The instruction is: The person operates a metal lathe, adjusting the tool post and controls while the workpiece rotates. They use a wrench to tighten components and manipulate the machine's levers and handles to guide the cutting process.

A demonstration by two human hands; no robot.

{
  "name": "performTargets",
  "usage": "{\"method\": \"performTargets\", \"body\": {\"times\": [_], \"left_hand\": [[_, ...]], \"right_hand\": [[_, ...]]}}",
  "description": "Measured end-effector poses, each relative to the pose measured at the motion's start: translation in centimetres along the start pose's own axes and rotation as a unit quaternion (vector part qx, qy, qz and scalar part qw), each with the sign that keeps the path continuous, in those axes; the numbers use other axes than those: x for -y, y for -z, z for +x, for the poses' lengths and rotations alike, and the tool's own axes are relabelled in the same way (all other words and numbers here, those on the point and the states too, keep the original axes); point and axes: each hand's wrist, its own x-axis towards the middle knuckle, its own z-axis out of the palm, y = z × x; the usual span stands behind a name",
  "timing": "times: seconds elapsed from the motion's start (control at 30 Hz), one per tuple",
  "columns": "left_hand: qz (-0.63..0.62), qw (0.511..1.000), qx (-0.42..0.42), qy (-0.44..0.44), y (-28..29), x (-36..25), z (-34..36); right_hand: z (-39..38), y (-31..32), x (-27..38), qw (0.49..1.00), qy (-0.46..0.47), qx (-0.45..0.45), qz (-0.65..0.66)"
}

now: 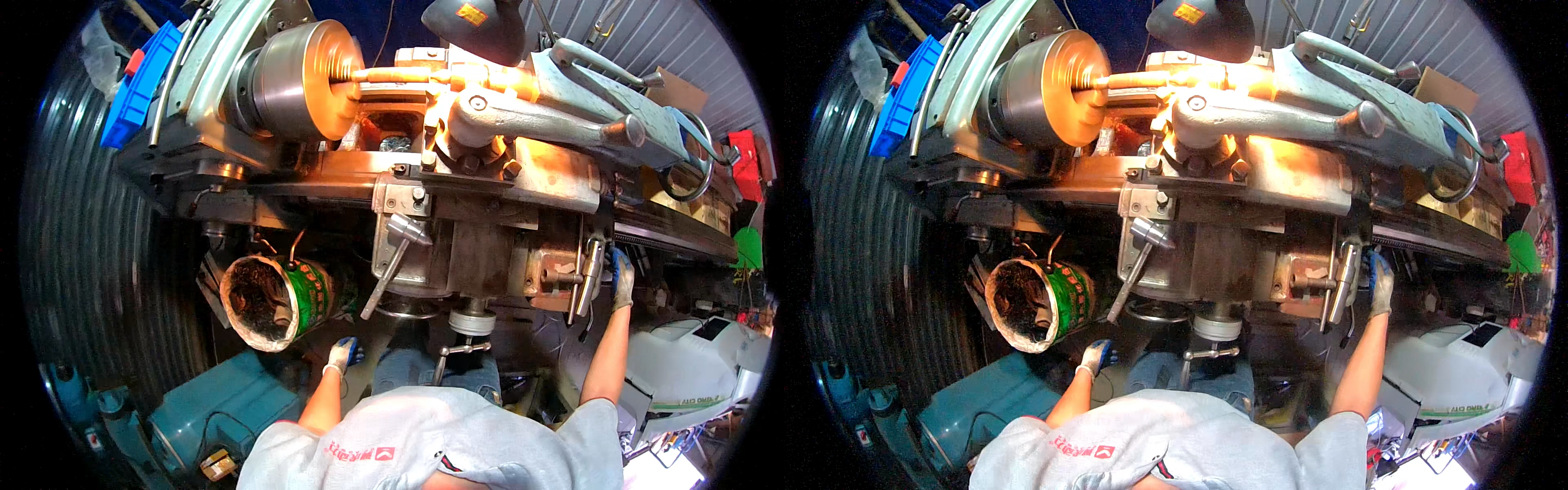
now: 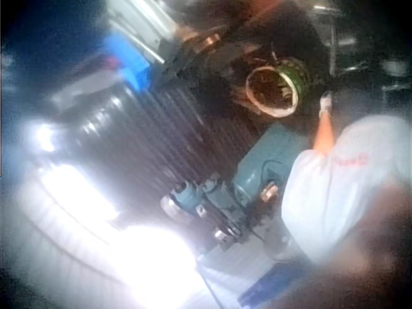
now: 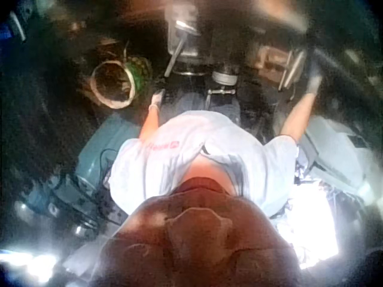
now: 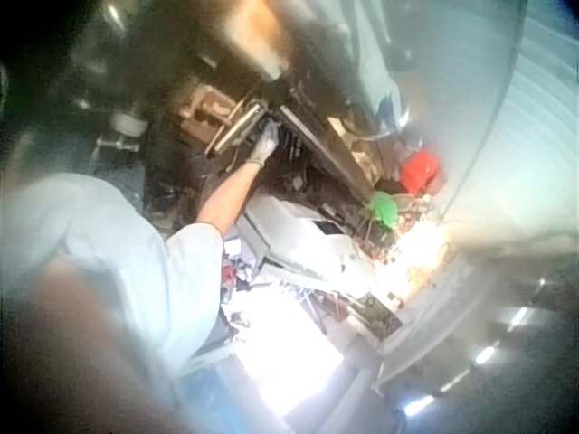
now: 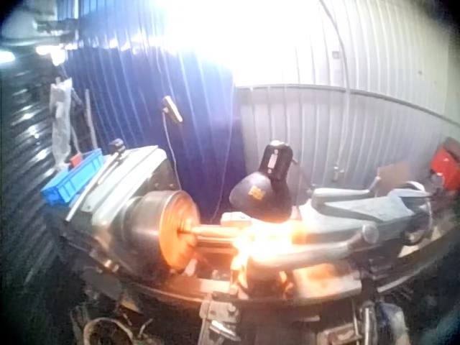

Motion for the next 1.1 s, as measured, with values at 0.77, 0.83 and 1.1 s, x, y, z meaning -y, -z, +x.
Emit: {"method": "performTargets", "body": {"times": [0.77, 0.83, 1.1], "left_hand": [[-0.180, 0.975, -0.103, 0.081, -9.5, 23.6, -11.6], [-0.195, 0.972, -0.100, 0.088, -9.2, 23.4, -10.8], [-0.123, 0.989, -0.080, 0.032, -10.5, 23.1, -11.1]], "right_hand": [[-0.9, -2.3, 1.7, 0.998, 0.049, -0.007, -0.030], [-0.4, -2.0, 0.5, 0.998, 0.054, -0.015, -0.039], [-0.1, -1.9, -0.2, 0.998, 0.041, -0.029, -0.031]]}}
